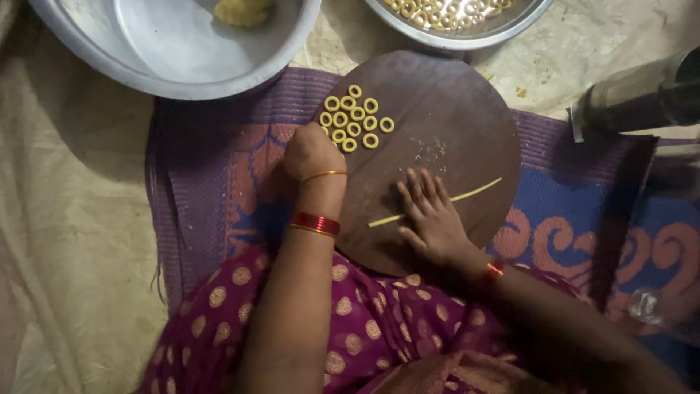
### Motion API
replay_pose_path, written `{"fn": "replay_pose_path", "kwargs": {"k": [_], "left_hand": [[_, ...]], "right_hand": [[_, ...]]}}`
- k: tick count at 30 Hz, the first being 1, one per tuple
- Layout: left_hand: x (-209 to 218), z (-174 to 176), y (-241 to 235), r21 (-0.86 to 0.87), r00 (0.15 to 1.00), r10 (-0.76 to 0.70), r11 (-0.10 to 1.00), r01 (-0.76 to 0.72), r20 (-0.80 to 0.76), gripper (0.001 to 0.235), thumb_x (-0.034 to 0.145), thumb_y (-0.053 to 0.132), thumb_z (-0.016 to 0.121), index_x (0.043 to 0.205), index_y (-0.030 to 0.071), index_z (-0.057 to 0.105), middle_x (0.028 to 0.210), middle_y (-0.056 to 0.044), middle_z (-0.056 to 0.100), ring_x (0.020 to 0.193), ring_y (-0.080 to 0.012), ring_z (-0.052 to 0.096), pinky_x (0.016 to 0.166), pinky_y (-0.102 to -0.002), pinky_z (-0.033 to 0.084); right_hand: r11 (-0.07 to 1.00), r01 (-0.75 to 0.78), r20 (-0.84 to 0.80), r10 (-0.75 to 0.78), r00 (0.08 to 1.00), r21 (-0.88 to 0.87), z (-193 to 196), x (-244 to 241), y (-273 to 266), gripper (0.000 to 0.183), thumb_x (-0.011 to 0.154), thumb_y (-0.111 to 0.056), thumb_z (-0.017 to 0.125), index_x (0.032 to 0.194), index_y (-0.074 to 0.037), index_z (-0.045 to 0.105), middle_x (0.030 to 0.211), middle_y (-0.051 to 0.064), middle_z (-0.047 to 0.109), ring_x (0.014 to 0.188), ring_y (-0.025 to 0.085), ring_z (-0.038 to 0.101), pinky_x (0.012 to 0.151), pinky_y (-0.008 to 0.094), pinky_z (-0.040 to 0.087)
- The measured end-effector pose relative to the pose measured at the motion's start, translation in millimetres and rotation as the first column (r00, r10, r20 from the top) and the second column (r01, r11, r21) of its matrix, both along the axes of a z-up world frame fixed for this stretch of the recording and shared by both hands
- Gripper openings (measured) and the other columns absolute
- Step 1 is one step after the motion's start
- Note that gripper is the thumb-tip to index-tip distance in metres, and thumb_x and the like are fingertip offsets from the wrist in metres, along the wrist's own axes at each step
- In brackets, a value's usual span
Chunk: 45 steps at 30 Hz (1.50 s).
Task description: The person rolls small pieces of yellow dough into thin ropes on a wooden board, then joins the ends to form rings. The finished rings are placed on the board and later transferred to a metal tray.
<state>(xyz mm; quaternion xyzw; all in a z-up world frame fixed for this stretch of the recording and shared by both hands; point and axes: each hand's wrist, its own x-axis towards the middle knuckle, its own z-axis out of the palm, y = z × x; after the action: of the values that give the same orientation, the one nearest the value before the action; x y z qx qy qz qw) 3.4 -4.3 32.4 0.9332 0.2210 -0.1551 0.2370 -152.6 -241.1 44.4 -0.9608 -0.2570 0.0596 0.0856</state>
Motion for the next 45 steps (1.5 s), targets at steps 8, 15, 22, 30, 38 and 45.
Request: {"fn": "replay_pose_path", "kwargs": {"k": [8,15,22,30,38,45], "left_hand": [[1,-2,-3,0.032,0.999,0.025,0.999,-0.026,0.029,0.020,0.094,0.010,0.060,0.091,0.010,0.080,0.097,-0.016,0.077,0.091,-0.0348,0.076,0.072,-0.046,0.063],[-4,0,0,0.031,0.996,-0.016,0.999,0.014,0.082,0.019,0.093,0.012,0.062,0.091,0.010,0.080,0.096,-0.016,0.076,0.089,-0.0353,0.075,0.073,-0.046,0.062],[-2,0,0,0.028,0.998,-0.036,0.999,0.035,0.050,0.019,0.093,0.011,0.061,0.093,0.010,0.080,0.098,-0.016,0.076,0.090,-0.0347,0.075,0.071,-0.046,0.062],[0,-1,2,0.024,0.998,-0.021,1.000,0.020,0.060,0.016,0.091,0.011,0.064,0.091,0.009,0.080,0.097,-0.017,0.076,0.089,-0.0355,0.075,0.072,-0.045,0.062],[-3,-10,15,-0.039,0.988,-0.111,0.992,0.116,0.109,0.018,0.092,0.013,0.062,0.093,0.005,0.078,0.099,-0.021,0.074,0.092,-0.0379,0.074,0.076,-0.047,0.061],[-2,-14,11,-0.017,0.994,-0.084,0.996,0.085,0.067,0.021,0.095,0.010,0.058,0.096,0.005,0.078,0.101,-0.020,0.075,0.094,-0.0376,0.074,0.076,-0.046,0.061]], "right_hand": [[0.994,0.038,0.060,-0.032,0.998,-0.102,-5,28,39,0.077,0.103,-0.056,0.037,0.162,-0.009,0.024,0.170,0.021,0.009,0.159,0.037,0.002,0.126,0.056,-0.003],[0.983,0.133,0.223,-0.103,0.969,-0.124,-21,111,51,0.076,0.110,-0.057,0.041,0.169,-0.012,0.027,0.174,0.022,0.011,0.162,0.038,0.006,0.130,0.055,0.001],[1.000,-0.006,0.009,0.006,1.000,0.005,-12,1,29,0.080,0.102,-0.055,0.039,0.162,-0.004,0.025,0.169,0.026,0.009,0.158,0.042,0.004,0.127,0.054,0.000],[0.996,-0.070,0.011,0.071,0.997,-0.055,-12,-5,65,0.079,0.101,-0.060,0.034,0.161,-0.010,0.025,0.170,0.017,0.012,0.158,0.036,0.003,0.126,0.056,-0.001],[0.988,0.086,0.219,-0.056,0.974,-0.129,-19,95,93,0.077,0.108,-0.060,0.034,0.166,-0.009,0.029,0.173,0.020,0.021,0.161,0.034,0.011,0.130,0.052,0.002],[0.998,-0.057,-0.051,0.057,0.997,-0.001,-8,-14,77,0.082,0.103,-0.064,0.026,0.163,-0.008,0.025,0.170,0.021,0.017,0.159,0.037,0.005,0.127,0.053,0.000]]}}
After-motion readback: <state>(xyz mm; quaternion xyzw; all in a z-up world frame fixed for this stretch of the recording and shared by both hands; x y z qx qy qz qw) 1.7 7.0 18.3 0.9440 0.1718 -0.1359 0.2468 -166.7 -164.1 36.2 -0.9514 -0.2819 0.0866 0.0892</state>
